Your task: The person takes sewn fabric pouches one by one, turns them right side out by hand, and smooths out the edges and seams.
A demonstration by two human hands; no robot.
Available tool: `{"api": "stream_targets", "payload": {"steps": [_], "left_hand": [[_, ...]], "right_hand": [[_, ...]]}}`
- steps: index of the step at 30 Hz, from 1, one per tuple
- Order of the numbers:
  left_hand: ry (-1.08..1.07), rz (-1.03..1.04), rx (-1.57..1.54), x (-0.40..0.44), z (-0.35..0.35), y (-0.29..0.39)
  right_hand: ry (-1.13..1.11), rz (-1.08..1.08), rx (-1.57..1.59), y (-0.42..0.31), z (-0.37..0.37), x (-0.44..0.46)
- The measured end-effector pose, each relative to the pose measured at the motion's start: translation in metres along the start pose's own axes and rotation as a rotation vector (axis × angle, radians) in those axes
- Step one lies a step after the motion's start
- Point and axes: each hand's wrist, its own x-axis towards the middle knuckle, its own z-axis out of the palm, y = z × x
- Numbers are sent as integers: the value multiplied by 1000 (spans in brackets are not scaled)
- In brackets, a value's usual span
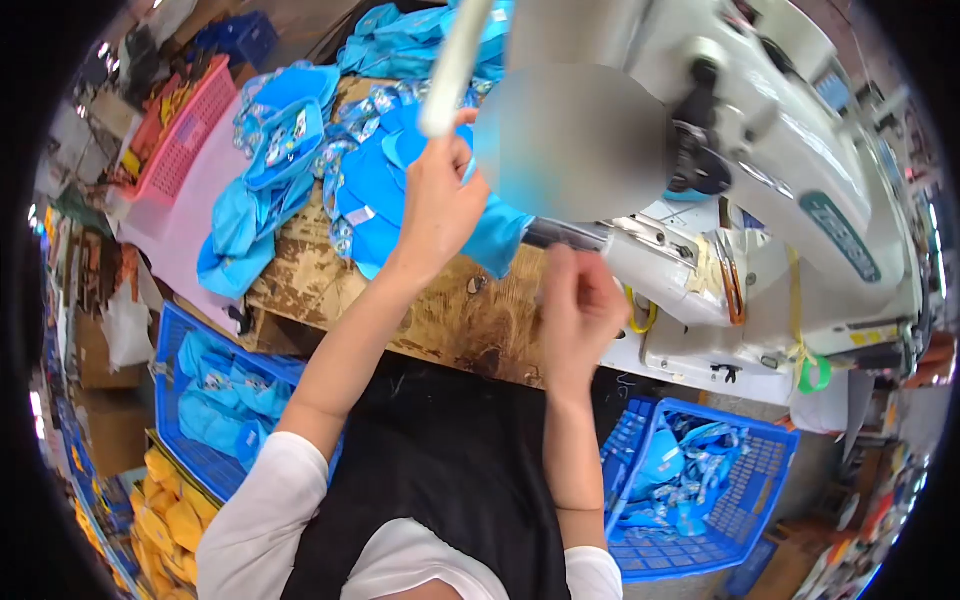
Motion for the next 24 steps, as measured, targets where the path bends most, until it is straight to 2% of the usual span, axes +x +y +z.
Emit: {"api": "stream_targets", "payload": {"steps": [2,4,6,9,10,11,13,14,16,17,19,21,22,24], "left_hand": [[62,-21,-26,0,6,-2],[88,-41,-84,1,11,-5],[119,-66,-121,2,16,-11],[143,-57,-175,2,21,-15],[164,-67,-190,2,22,-17],[181,-68,-195,2,23,-18],[200,-61,-191,1,27,-21],[204,-55,-185,1,28,-21],[169,-76,-176,1,24,-18],[134,-100,-169,0,22,-16],[67,-151,-152,2,17,-15],[82,-174,-114,0,14,-12],[95,-202,-79,-1,14,-11],[118,-263,-7,1,14,-14]], "right_hand": [[36,-52,-40,6,-33,1],[112,-110,-221,-1,-78,3],[328,-142,-441,-25,-118,8],[544,-473,-766,-68,-200,31],[660,-494,-744,-90,-215,41],[699,-607,-815,-110,-242,56],[741,-805,-1077,-144,-331,107],[799,-728,-1227,-164,-361,130],[602,-745,-1260,-182,-447,197],[607,-744,-1258,-182,-485,224],[308,-264,-782,-165,-540,263],[442,-149,-304,-135,-489,237],[429,-154,-296,-121,-464,224],[585,-460,-152,-97,-435,211]]}}
